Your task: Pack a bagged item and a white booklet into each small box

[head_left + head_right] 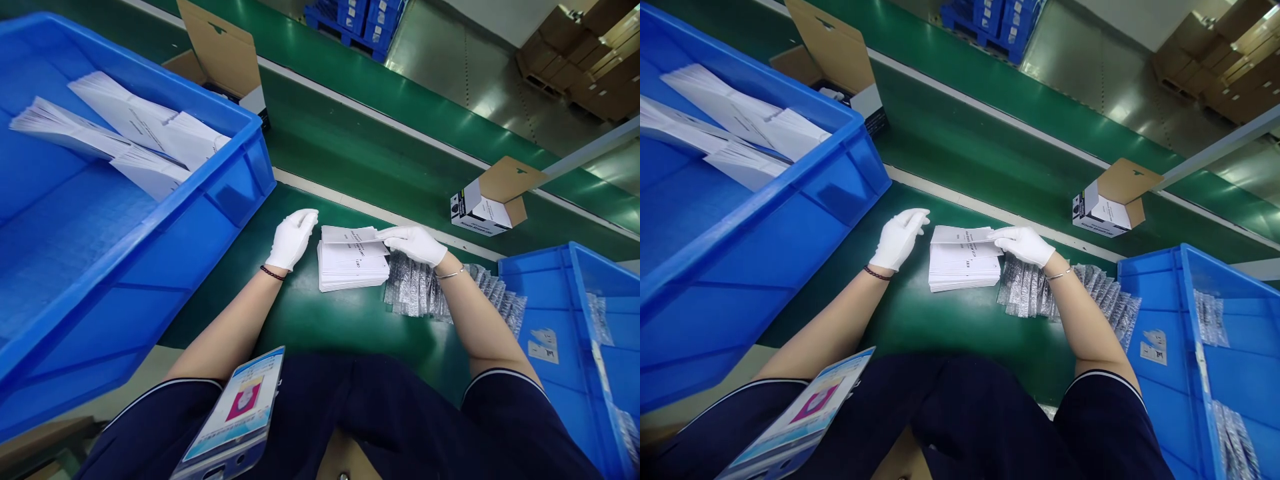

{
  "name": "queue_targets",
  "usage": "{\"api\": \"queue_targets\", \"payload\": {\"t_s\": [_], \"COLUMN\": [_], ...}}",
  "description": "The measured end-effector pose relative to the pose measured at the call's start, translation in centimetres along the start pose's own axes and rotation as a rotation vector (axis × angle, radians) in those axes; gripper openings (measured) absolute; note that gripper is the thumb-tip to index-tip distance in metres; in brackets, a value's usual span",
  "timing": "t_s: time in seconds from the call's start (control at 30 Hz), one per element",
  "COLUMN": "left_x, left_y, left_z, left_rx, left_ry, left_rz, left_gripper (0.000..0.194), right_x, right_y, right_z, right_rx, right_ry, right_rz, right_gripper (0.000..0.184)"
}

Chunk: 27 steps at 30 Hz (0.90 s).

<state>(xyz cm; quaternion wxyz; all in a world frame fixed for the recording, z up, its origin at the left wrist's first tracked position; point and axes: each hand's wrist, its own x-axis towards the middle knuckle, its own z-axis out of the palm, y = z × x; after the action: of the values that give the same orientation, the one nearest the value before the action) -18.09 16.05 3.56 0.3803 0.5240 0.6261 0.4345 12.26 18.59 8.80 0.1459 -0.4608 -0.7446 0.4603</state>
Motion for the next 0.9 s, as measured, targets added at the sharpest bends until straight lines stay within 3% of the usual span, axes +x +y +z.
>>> {"api": "queue_targets", "payload": {"t_s": [0.2,0.37,0.43,0.53,0.6,0.67,0.8,0.9], "left_x": [-0.2,0.1,0.2,0.2,-0.1,-0.5,-1.0,-0.6], "left_y": [0.0,-0.2,-0.4,-0.3,0.1,0.8,1.8,1.8], "left_z": [0.1,0.4,0.2,-0.3,-0.6,-0.8,-0.6,-0.5], "left_rx": [-0.047,-0.036,-0.035,-0.055,-0.158,-0.358,-0.698,-0.768], "left_ry": [-0.201,-0.206,-0.186,-0.115,-0.107,-0.180,-0.364,-0.263], "left_rz": [-0.064,-0.083,-0.076,-0.066,-0.098,-0.167,-0.242,-0.188], "left_gripper": [0.044,0.039,0.037,0.039,0.047,0.058,0.070,0.062], "right_x": [-0.9,-0.4,-0.2,0.0,0.1,0.0,-0.9,-2.8], "right_y": [0.1,0.0,-0.5,-1.0,-1.4,-1.8,-3.4,-4.5], "right_z": [0.8,0.8,0.9,1.4,2.0,2.7,3.4,2.5], "right_rx": [0.026,-0.123,-0.208,-0.295,-0.336,-0.420,-0.582,-0.655], "right_ry": [-0.153,-0.148,-0.090,0.127,0.303,0.414,0.328,0.387], "right_rz": [0.114,0.105,0.133,0.169,0.112,-0.006,-0.181,-0.046], "right_gripper": [0.045,0.038,0.034,0.031,0.032,0.031,0.027,0.026]}}
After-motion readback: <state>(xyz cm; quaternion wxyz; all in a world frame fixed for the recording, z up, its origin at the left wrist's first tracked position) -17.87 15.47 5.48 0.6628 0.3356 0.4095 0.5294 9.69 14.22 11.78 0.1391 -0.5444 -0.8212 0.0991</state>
